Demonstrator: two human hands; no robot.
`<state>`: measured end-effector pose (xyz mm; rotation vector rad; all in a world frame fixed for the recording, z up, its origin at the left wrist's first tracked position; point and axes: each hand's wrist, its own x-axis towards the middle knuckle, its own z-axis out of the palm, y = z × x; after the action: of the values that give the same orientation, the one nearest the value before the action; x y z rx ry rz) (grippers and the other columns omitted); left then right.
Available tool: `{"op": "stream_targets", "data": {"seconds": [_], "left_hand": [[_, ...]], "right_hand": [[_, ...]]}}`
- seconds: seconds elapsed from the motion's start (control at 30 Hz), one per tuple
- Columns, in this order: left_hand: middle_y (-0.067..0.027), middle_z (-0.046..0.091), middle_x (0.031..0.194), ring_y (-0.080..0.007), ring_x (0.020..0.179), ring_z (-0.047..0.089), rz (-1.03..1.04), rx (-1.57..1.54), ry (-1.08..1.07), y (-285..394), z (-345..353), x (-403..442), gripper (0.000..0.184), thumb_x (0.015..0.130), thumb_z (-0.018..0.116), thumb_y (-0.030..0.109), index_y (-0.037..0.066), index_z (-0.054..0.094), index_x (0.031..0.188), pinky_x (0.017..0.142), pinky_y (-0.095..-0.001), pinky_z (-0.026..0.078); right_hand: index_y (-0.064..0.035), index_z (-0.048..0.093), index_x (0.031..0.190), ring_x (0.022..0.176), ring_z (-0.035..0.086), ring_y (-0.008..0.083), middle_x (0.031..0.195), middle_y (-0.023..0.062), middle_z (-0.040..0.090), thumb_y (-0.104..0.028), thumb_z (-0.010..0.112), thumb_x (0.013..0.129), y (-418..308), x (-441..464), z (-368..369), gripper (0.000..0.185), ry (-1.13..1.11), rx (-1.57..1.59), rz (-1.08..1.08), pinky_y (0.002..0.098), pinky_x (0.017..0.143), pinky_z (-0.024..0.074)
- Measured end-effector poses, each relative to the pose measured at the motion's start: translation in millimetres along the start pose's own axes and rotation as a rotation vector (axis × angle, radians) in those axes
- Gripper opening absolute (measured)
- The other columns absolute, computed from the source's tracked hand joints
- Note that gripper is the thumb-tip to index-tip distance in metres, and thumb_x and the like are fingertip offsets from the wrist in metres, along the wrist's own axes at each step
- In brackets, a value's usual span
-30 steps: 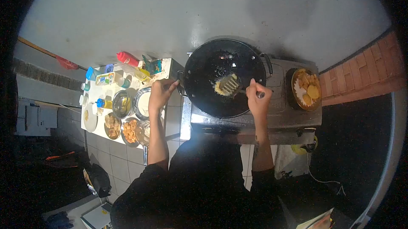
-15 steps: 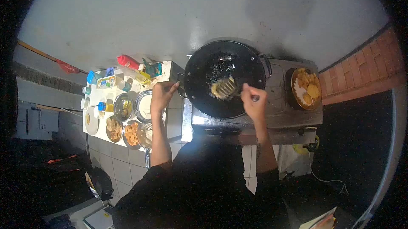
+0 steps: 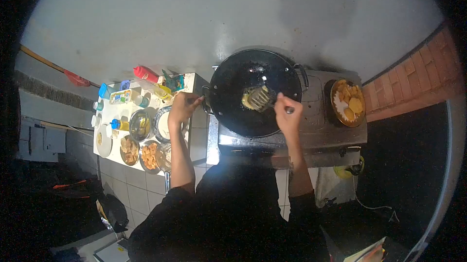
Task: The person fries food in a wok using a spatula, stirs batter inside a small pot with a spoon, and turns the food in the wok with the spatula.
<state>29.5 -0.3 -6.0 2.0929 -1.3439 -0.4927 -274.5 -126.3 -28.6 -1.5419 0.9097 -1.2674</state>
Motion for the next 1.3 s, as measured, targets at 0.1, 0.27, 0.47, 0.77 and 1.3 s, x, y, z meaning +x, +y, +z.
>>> {"op": "stream_targets", "data": {"seconds": [0.1,0.27,0.47,0.77,1.3], "left_hand": [[-0.0195,0.068,0.07,-0.0303,0.063,0.066,0.02,-0.007,-0.024,-6,0,6,0.029,0.086,0.074,0.026,-0.003,0.074,0.089,0.065,-0.0386,0.051],[-0.0183,0.072,0.078,-0.0223,0.067,0.066,-0.086,0.008,-0.194,-3,-8,4,0.029,0.09,0.071,0.028,-0.001,0.075,0.095,0.071,-0.0362,0.052],[-0.0156,0.07,0.072,-0.0189,0.063,0.06,-0.145,-0.024,-0.083,2,0,-6,0.03,0.088,0.073,0.029,-0.001,0.075,0.094,0.066,-0.0352,0.049],[-0.0138,0.069,0.071,-0.0189,0.061,0.057,-0.219,-0.1,0.002,10,6,-10,0.028,0.086,0.075,0.025,-0.002,0.074,0.09,0.064,-0.0354,0.048],[-0.0155,0.068,0.067,-0.0208,0.059,0.064,-0.046,-0.121,0.183,-2,19,-19,0.024,0.082,0.078,0.018,-0.005,0.073,0.088,0.059,-0.0331,0.05]], "right_hand": [[0.0002,0.046,0.06,0.054,0.036,0.0035,0.056,-0.0051,0.043,-0.012,0.057,0.099,-2,-5,-4,0.043,-0.156,0.018,0.028,0.0262,0.049,0.0284],[-0.0012,0.052,0.059,0.055,0.038,0.0032,0.056,-0.0044,0.047,-0.014,0.058,0.099,1,5,-26,0.042,-0.039,0.093,0.1,0.0259,0.049,0.0292],[0.0009,0.048,0.06,0.055,0.037,0.003,0.055,-0.0053,0.044,-0.012,0.06,0.098,-7,-10,0,0.042,-0.146,0.023,0.077,0.0256,0.05,0.0288],[0.0017,0.047,0.061,0.056,0.039,0.0025,0.056,-0.0052,0.046,-0.013,0.059,0.099,9,-5,2,0.043,-0.093,0.075,-0.001,0.0251,0.05,0.0296],[-0.0025,0.046,0.058,0.053,0.035,0.0037,0.055,-0.0052,0.042,-0.017,0.056,0.101,-4,6,-19,0.046,-0.083,0.007,0.028,0.0261,0.048,0.0267]]}}
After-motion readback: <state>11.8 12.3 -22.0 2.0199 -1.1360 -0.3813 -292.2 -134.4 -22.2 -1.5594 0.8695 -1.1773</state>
